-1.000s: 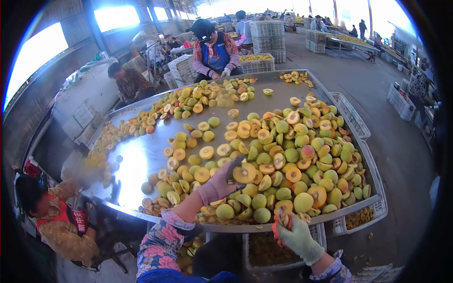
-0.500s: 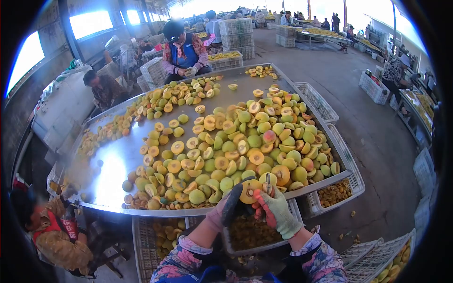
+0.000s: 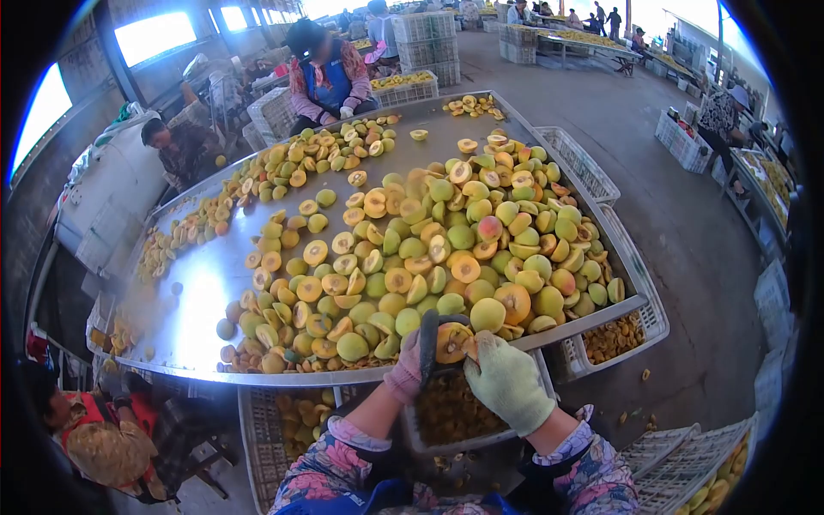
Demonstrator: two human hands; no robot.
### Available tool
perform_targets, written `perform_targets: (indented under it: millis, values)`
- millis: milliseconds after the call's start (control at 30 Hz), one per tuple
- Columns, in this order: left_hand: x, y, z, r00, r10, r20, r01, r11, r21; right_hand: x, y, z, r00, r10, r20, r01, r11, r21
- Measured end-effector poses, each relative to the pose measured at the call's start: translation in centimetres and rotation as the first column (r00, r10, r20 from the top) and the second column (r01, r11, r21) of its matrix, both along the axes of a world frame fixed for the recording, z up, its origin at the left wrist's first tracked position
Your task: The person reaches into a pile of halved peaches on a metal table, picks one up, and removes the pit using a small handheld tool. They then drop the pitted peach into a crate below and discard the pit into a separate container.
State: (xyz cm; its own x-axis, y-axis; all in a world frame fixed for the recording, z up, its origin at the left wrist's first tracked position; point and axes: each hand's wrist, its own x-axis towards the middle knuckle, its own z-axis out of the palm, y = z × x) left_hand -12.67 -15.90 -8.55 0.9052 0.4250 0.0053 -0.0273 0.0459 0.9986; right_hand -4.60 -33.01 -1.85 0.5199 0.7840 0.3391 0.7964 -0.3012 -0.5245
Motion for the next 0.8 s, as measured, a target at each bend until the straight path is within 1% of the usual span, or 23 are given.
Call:
perform_targets:
  millis: [33, 67, 100, 133, 167, 200, 267, 300, 367, 400, 433, 467, 500, 533, 567, 600, 667, 700, 767, 800]
  values:
    - [-0.1, 0.2, -0.3, 0.997, -0.020, 0.072, 0.005, 0.979, 0.206, -0.1, 0.0, 0.0, 1.000, -0.006, 0.011, 0.006, 1.000, -0.013]
    - [-0.2, 0.5, -0.6, 0.989, -0.056, 0.138, -0.004, 0.915, 0.403, -0.3, 0.0, -0.1, 1.000, -0.012, 0.021, 0.013, 1.000, -0.026]
    - [-0.3, 0.9, -1.8, 0.989, -0.059, 0.134, -0.001, 0.915, 0.404, -0.4, 0.1, -0.4, 1.000, -0.015, 0.018, 0.015, 1.000, -0.025]
    - [-0.4, 1.2, -2.6, 0.991, 0.039, 0.131, -0.117, 0.736, 0.667, -0.5, 0.2, -1.0, 1.000, -0.023, 0.004, 0.023, 0.999, -0.049]
    - [-0.6, 1.4, -3.4, 0.979, 0.133, 0.156, -0.201, 0.470, 0.859, -0.7, 0.3, -1.4, 0.999, -0.030, -0.012, 0.029, 0.997, -0.073]
    - [-0.8, 1.3, -4.3, 0.979, 0.136, 0.149, -0.196, 0.472, 0.860, -0.8, 0.4, -1.5, 0.999, -0.027, -0.019, 0.026, 0.997, -0.076]
    - [-0.6, 0.5, -3.3, 0.930, 0.207, 0.302, -0.351, 0.267, 0.898, -1.1, 0.6, -1.8, 0.996, -0.004, -0.092, -0.006, 0.994, -0.113]
    - [-0.6, 0.5, -2.6, 0.931, 0.211, 0.299, -0.349, 0.268, 0.898, -1.2, 0.5, -1.7, 0.995, -0.002, -0.095, -0.009, 0.993, -0.116]
    - [-0.4, 0.6, -0.8, 0.965, 0.035, 0.261, -0.224, 0.633, 0.741, -1.5, 0.4, -1.5, 0.973, 0.014, -0.229, -0.044, 0.991, -0.125]
    - [-0.3, 0.4, 0.0, 0.966, 0.035, 0.258, -0.221, 0.634, 0.741, -1.5, 0.4, -1.6, 0.972, 0.013, -0.233, -0.044, 0.991, -0.126]
    - [-0.4, 0.2, 0.8, 0.976, 0.014, 0.216, -0.148, 0.772, 0.618, -1.6, 0.5, -1.9, 0.967, 0.011, -0.256, -0.049, 0.989, -0.142]
    - [-0.4, 0.1, 1.3, 0.984, -0.014, 0.177, -0.072, 0.880, 0.469, -1.6, 0.5, -2.1, 0.960, 0.008, -0.280, -0.054, 0.986, -0.158]
    - [-0.4, 0.1, 1.4, 0.985, -0.014, 0.173, -0.069, 0.881, 0.468, -1.7, 0.5, -2.0, 0.959, 0.006, -0.284, -0.054, 0.986, -0.160]
    - [-0.3, 0.0, 1.6, 0.994, 0.052, 0.095, -0.057, 0.997, 0.056, -1.7, 0.6, -1.8, 0.955, 0.002, -0.295, -0.060, 0.980, -0.188]
    - [-0.3, -0.1, 1.6, 0.997, 0.079, -0.004, -0.075, 0.928, -0.365, -1.7, 0.6, -1.6, 0.952, -0.003, -0.306, -0.066, 0.974, -0.215]
    - [-0.2, -0.2, 1.4, 0.997, 0.078, -0.006, -0.075, 0.928, -0.365, -1.7, 0.6, -1.4, 0.951, -0.004, -0.308, -0.065, 0.975, -0.214]
    - [0.0, -0.4, 1.2, 0.976, 0.166, -0.141, -0.194, 0.958, -0.212, -1.7, 0.6, -1.2, 0.971, -0.004, -0.238, -0.054, 0.970, -0.236]
    - [0.0, -0.6, 1.2, 0.976, 0.166, -0.142, -0.194, 0.958, -0.209, -1.7, 0.6, -1.6, 0.971, -0.004, -0.239, -0.054, 0.971, -0.233]
    - [-0.1, -1.1, 1.6, 0.975, 0.211, -0.073, -0.216, 0.973, -0.081, -1.6, 0.6, -2.3, 0.952, 0.066, -0.300, -0.110, 0.985, -0.134]
    - [-0.2, -1.3, 2.0, 0.975, 0.211, -0.074, -0.216, 0.973, -0.079, -1.5, 0.5, -2.2, 0.951, 0.066, -0.301, -0.111, 0.985, -0.133]
